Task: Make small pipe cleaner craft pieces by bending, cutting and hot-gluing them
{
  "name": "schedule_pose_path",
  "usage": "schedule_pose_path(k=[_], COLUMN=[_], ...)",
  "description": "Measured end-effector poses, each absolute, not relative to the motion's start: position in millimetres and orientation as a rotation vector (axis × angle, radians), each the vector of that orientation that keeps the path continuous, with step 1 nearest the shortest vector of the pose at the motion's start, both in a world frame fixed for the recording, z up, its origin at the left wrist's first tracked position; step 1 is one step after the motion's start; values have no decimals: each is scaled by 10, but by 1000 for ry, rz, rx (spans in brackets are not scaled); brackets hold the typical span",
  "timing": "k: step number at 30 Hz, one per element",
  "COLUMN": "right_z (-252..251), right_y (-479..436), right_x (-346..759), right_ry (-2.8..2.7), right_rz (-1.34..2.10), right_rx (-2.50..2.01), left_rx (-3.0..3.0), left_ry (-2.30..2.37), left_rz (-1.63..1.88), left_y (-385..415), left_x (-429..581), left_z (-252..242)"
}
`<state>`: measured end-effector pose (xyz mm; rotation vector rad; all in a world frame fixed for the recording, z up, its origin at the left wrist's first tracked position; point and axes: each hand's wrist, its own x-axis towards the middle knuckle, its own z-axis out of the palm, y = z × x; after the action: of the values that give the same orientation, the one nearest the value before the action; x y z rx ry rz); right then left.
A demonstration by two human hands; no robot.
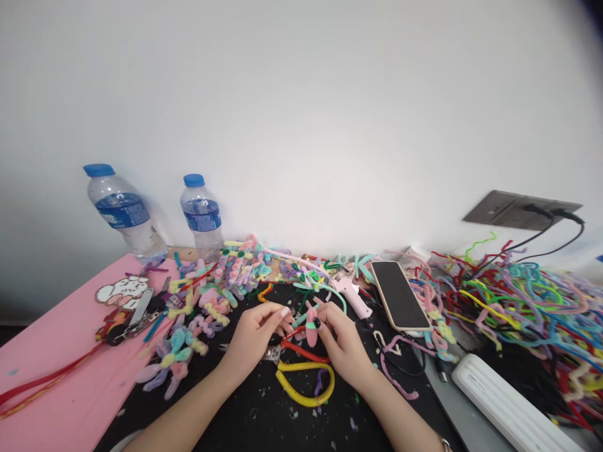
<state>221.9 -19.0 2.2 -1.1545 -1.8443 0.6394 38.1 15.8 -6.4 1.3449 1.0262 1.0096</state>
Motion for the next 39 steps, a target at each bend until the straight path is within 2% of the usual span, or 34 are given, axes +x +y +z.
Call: schedule_pose_path(k=[13, 28, 34, 39], right_z=[15, 8, -8, -13], right_y=[-188, -186, -170, -170], right_x=[2227, 2218, 2257, 2295], right_ry=[-1831, -1790, -1673, -1518], right_rz=[687, 650, 543, 409], right_rx=[-1148, -1149, -1238, -1283], left_rx=[1351, 1368, 1253, 1014], left_ry=[1106, 1098, 1158, 926], left_rz=[951, 1037, 1142, 1244], left_y=[151, 170, 219, 238], left_x=[375, 354, 332, 308], left_z=[-30, -41, -31, -58])
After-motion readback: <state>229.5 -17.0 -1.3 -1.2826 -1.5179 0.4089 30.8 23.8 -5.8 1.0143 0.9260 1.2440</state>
